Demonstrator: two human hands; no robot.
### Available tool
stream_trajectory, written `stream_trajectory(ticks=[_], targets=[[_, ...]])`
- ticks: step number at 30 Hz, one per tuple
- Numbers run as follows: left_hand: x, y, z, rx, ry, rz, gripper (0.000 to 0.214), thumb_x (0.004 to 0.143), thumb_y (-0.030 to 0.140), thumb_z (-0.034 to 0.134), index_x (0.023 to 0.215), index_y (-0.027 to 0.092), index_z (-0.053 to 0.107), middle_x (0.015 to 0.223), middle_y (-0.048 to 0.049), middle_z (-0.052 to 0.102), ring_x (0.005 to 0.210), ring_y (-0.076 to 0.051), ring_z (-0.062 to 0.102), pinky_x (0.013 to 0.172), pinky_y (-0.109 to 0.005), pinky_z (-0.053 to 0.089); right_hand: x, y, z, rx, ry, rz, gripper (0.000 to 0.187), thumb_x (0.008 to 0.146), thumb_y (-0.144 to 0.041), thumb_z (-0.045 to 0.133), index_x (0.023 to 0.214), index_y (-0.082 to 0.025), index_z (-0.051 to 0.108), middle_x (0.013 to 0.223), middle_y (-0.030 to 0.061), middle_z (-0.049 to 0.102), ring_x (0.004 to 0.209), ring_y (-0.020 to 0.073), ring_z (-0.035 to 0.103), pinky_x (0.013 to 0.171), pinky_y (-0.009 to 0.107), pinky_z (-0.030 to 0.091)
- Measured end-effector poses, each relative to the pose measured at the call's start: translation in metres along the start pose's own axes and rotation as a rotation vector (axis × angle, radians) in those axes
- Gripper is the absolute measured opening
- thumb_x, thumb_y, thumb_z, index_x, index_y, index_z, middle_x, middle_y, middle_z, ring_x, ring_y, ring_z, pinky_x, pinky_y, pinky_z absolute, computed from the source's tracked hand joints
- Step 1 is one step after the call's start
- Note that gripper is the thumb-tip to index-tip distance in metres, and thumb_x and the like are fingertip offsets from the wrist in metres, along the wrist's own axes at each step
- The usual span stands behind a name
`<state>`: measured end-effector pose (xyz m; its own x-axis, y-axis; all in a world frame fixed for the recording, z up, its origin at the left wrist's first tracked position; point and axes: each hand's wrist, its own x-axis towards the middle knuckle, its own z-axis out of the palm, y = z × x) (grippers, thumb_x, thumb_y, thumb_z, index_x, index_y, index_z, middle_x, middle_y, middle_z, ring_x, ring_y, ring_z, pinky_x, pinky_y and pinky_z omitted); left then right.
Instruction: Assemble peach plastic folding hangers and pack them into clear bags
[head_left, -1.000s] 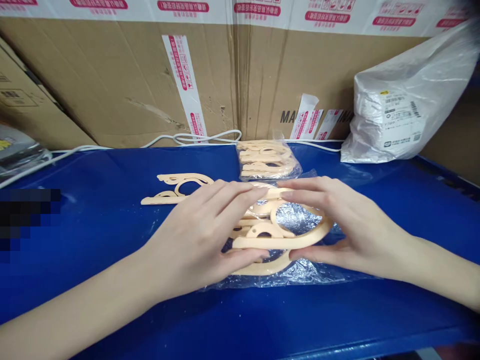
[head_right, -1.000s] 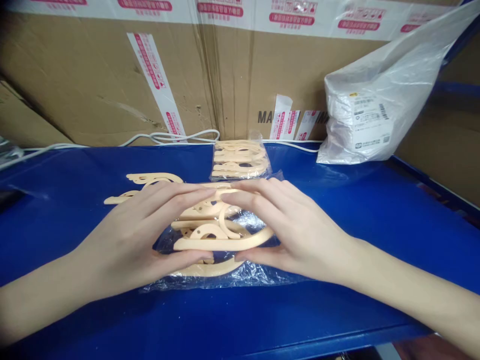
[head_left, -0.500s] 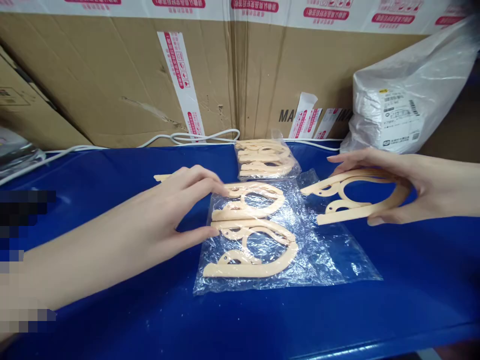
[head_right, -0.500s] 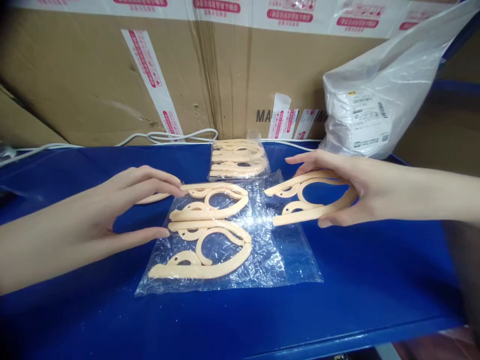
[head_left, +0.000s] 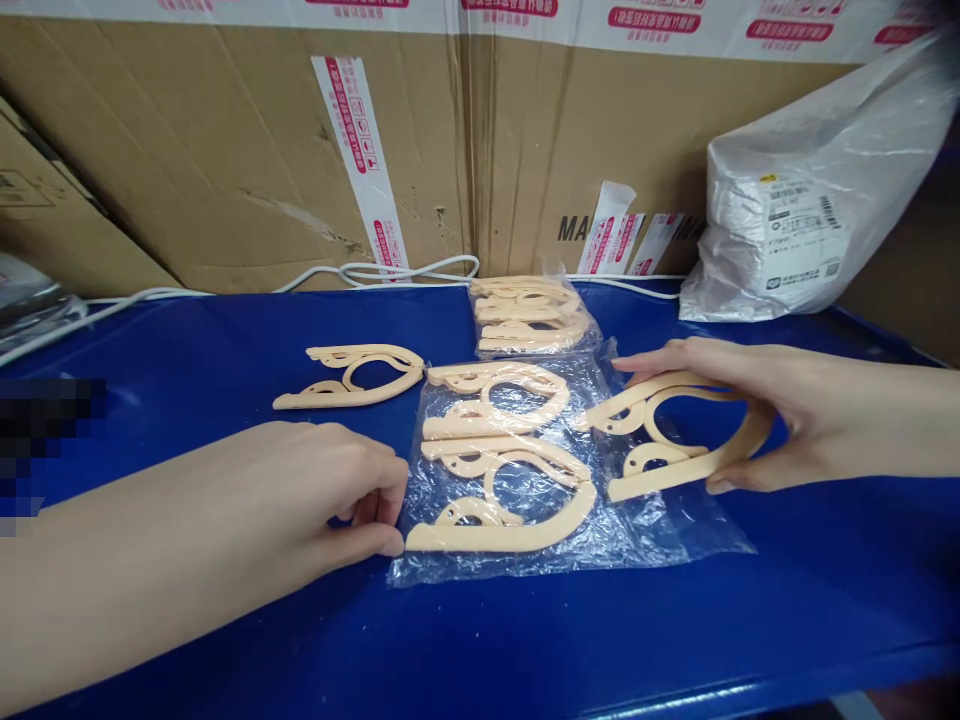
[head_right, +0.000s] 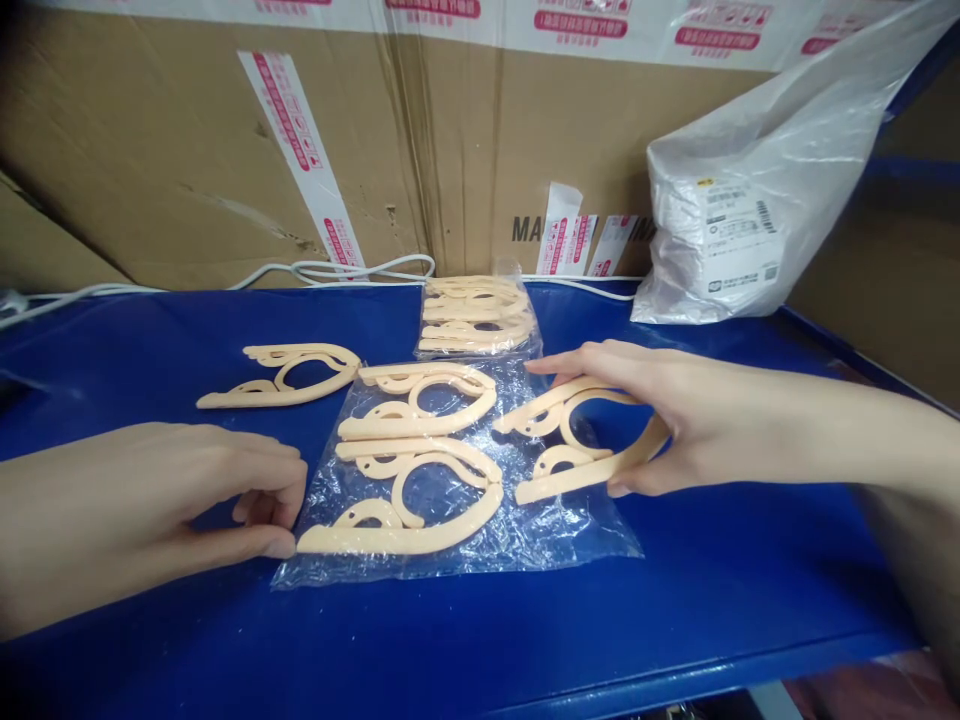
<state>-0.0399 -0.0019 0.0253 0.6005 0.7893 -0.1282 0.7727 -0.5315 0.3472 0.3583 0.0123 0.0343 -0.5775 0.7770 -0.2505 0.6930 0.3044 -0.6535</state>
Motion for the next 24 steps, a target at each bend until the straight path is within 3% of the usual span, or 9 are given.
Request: stream_trajectory(ticks=[3,7,10,13,18,20,24], targets=[[0.006,0.006,-0.004,0.026,-0.191,-0.025,0.014,0.080,0.031,0.063,0.067,0.027,0.067,0.064,0.0062,0.068,0.051,-0.011,0.055,0.047,-0.020,0.032,0.000,-0.006,0.002,-0.047,0.048,-0.030,0.090,0.076,-0.031,0.077,0.150,-0.053,0.031,0.158,-0.0026,0.035,0.085,0.0196,0.075,0.063,0.024,0.065],[0.009,0.013,-0.006,0.070,-0.243,-0.121,0.012,0.077,0.028,0.064,0.065,0.027,0.066,0.065,0.0058,0.068,0.053,-0.012,0.055,0.048,-0.022,0.031,-0.001,-0.012,0.005,-0.221,0.186,-0.075,0.092,0.069,-0.037,0.083,0.148,-0.050,0.037,0.152,-0.0030,0.043,0.112,0.0302,0.067,0.072,0.025,0.065],[0.009,0.016,-0.004,0.103,-0.247,-0.171,0.010,0.073,0.027,0.066,0.063,0.028,0.067,0.064,0.0065,0.067,0.052,-0.012,0.055,0.049,-0.022,0.032,0.004,-0.019,0.015,-0.248,0.134,-0.078,0.093,0.070,-0.044,0.081,0.149,-0.051,0.033,0.149,-0.0022,0.046,0.107,0.0279,0.069,0.068,0.026,0.064],[0.008,0.015,-0.004,0.070,-0.220,-0.123,0.010,0.074,0.029,0.065,0.064,0.028,0.067,0.062,0.0068,0.066,0.050,-0.011,0.054,0.047,-0.022,0.031,0.012,-0.027,0.027,-0.309,0.078,-0.133,0.092,0.073,-0.050,0.078,0.151,-0.051,0.030,0.142,-0.0013,0.052,0.108,0.0270,0.068,0.073,0.030,0.063],[0.006,0.008,-0.005,0.021,-0.160,0.034,0.015,0.079,0.031,0.060,0.066,0.026,0.065,0.060,0.0037,0.065,0.047,-0.013,0.053,0.044,-0.023,0.030,0.026,-0.035,0.041,-0.320,0.079,-0.196,0.086,0.073,-0.055,0.078,0.148,-0.037,0.041,0.129,0.0031,0.061,0.114,0.0281,0.063,0.089,0.034,0.056],[0.005,0.007,-0.005,0.012,-0.148,0.065,0.016,0.080,0.031,0.060,0.066,0.025,0.065,0.059,0.0031,0.065,0.045,-0.013,0.053,0.043,-0.023,0.030,0.029,-0.034,0.042,-0.286,0.064,-0.202,0.084,0.072,-0.052,0.079,0.146,-0.034,0.044,0.132,0.0037,0.062,0.116,0.0289,0.063,0.090,0.033,0.056],[0.003,0.007,-0.002,-0.021,-0.129,0.078,0.017,0.082,0.034,0.063,0.067,0.026,0.066,0.057,0.0040,0.063,0.045,-0.013,0.052,0.043,-0.023,0.030,0.024,-0.023,0.033,-0.273,0.073,-0.178,0.091,0.070,-0.050,0.082,0.150,-0.038,0.040,0.146,0.0016,0.054,0.125,0.0328,0.058,0.093,0.034,0.056]])
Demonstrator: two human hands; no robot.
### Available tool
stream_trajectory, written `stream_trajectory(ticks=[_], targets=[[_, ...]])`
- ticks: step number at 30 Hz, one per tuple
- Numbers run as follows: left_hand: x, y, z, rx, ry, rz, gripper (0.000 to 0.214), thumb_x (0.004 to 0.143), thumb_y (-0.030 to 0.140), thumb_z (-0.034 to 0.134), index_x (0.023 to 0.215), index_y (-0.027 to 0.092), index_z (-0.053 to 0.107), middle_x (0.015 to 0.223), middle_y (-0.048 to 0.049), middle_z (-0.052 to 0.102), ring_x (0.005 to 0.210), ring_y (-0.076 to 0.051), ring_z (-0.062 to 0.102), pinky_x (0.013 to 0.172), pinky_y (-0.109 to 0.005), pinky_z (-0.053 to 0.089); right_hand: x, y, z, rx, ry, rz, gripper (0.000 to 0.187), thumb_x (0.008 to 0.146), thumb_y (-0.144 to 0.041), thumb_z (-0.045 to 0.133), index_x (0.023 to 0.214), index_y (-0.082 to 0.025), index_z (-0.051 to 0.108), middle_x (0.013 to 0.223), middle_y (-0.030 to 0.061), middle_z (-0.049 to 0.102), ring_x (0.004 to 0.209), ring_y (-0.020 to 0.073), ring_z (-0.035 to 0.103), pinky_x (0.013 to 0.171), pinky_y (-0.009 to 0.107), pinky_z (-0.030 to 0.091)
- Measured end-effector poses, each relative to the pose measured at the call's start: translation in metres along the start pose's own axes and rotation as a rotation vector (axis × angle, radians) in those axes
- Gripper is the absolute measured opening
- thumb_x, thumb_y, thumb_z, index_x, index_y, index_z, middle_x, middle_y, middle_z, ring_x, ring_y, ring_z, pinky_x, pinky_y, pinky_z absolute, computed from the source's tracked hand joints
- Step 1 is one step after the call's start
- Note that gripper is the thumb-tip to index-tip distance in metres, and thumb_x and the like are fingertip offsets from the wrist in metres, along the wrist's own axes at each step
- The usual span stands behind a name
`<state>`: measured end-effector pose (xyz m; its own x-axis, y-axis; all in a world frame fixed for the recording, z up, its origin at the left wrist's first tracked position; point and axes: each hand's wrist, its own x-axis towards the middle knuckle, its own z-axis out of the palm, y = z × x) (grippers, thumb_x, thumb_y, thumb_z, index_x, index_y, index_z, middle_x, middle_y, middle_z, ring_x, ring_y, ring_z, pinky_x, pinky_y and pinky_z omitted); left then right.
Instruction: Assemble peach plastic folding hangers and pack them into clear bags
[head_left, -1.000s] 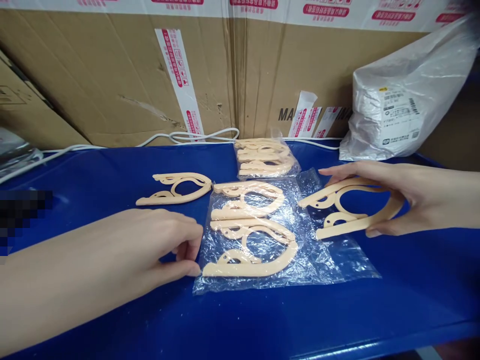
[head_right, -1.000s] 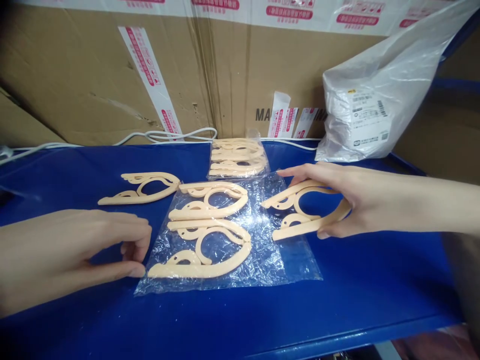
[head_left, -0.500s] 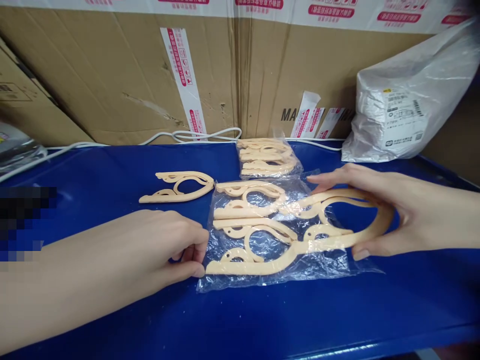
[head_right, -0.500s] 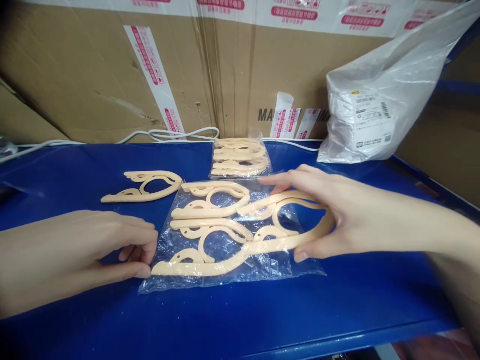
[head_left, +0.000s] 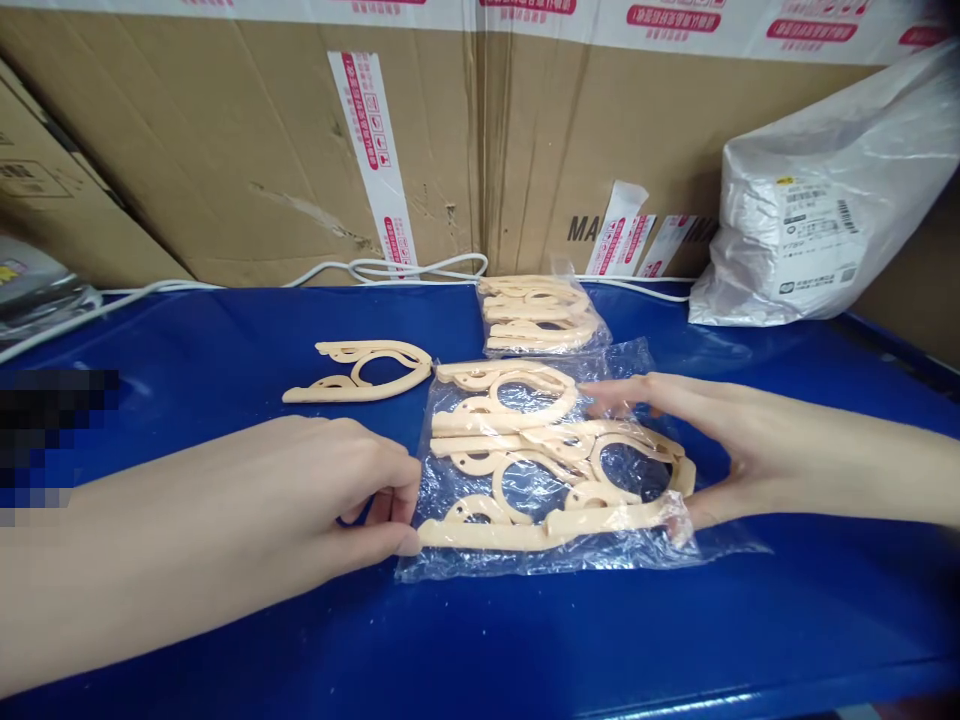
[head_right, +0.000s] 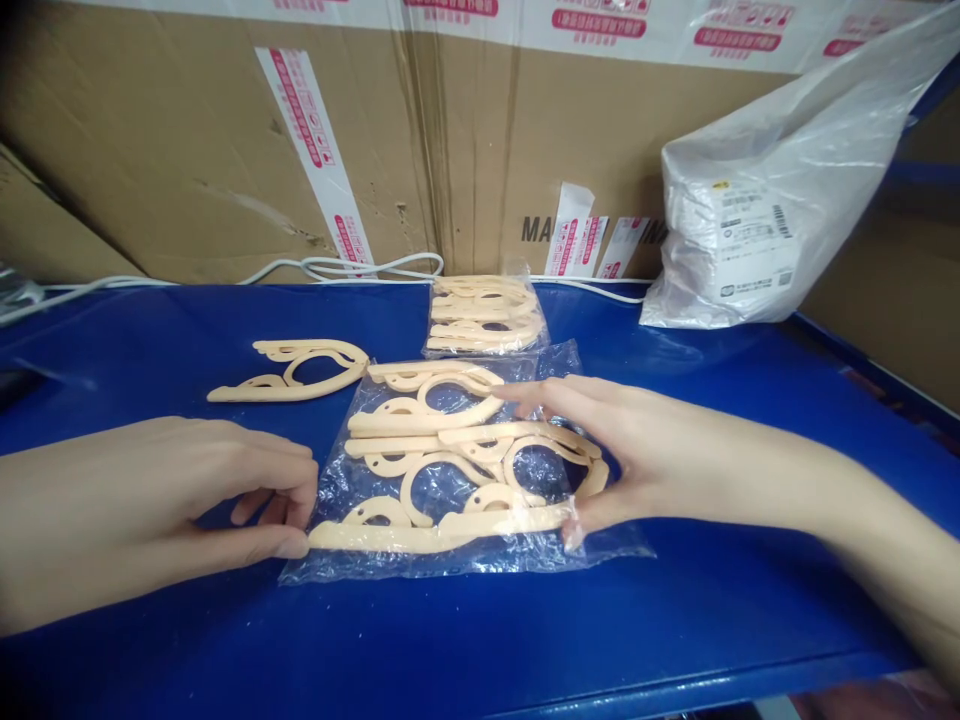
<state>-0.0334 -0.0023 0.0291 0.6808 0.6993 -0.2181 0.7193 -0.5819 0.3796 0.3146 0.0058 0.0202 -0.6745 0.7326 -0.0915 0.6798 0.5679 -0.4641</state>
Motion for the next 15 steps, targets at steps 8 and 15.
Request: stream_trajectory(ticks=[8,15], targets=[[0.001,0.003,0.001,0.014,-0.015,-0.035,0.023,0.082,0.036,0.065,0.063,0.024,0.063,0.055,0.0041,0.061,0.044,-0.011,0.048,0.042,-0.023,0.026,-0.001,0.001,-0.005,0.005,-0.034,-0.026,0.082,0.078,-0.045,0.076,0.151,-0.038,0.039,0.142,0.0021,0.058,0.116,0.0285,0.064,0.091,0.036,0.058],[-0.004,-0.002,0.002,0.025,0.034,-0.004,0.020,0.085,0.035,0.061,0.068,0.025,0.065,0.058,0.0044,0.062,0.044,-0.011,0.047,0.043,-0.022,0.028,0.014,-0.005,0.011,0.145,0.046,-0.113,0.080,0.072,-0.040,0.082,0.145,-0.033,0.048,0.127,0.0038,0.066,0.103,0.0258,0.068,0.081,0.036,0.059]])
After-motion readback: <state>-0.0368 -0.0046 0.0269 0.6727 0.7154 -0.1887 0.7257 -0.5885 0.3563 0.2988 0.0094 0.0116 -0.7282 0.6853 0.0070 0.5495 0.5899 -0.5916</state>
